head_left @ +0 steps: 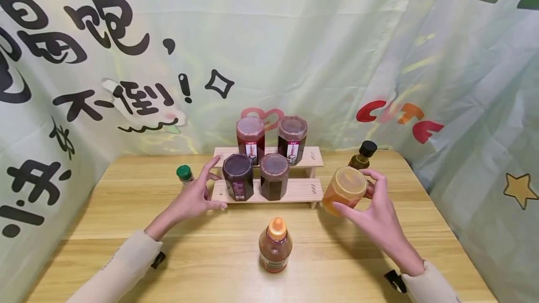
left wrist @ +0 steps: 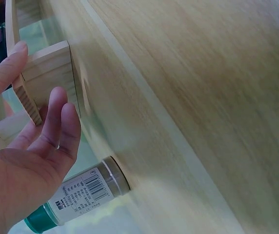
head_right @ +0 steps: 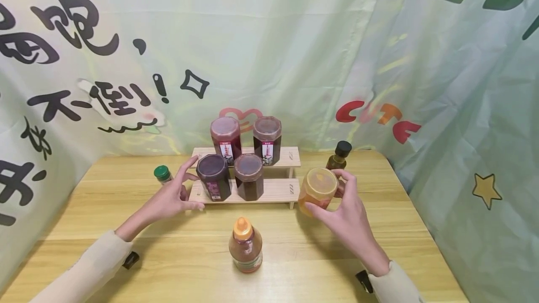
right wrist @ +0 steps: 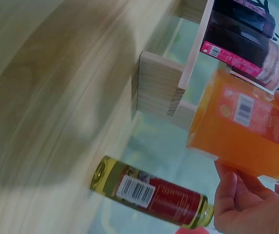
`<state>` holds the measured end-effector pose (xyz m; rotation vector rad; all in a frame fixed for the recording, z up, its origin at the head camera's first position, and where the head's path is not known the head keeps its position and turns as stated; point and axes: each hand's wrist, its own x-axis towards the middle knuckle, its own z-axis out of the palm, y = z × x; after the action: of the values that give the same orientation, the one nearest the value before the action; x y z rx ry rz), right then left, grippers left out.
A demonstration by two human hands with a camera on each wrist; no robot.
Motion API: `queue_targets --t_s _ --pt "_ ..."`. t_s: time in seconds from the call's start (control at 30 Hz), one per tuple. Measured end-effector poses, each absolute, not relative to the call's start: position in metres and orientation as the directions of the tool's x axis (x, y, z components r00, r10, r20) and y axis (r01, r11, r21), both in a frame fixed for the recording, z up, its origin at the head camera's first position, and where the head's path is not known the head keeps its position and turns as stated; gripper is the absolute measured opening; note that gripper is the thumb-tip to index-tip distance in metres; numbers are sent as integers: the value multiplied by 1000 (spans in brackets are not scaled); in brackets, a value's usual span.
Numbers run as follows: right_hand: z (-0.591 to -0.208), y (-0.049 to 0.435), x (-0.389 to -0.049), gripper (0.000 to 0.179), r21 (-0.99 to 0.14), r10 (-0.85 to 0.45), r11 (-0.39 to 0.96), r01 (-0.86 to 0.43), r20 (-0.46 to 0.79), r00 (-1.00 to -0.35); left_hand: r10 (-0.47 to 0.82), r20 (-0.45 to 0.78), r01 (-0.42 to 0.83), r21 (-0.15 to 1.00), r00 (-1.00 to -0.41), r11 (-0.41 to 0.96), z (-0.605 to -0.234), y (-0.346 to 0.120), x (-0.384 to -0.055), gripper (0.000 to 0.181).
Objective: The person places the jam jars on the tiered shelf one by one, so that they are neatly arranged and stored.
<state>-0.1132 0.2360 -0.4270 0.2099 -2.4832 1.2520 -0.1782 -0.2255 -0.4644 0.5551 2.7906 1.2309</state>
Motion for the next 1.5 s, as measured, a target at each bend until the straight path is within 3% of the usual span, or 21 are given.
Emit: queue_targets --t_s 0.33,0.9,1.5 --pt "-436 220 -131 102 -770 -60 527 -359 388 -920 338 110 310 719 -935 622 -464 -225 -178 136" --pt "-438 187 -149 101 -807 29 529 -262 326 -945 339 118 316 714 -934 624 -466 -226 -178 136" --pt "-437 182 -162 106 -764 5 587 -269 335 -942 341 115 315 718 -933 621 -466 -226 -178 136"
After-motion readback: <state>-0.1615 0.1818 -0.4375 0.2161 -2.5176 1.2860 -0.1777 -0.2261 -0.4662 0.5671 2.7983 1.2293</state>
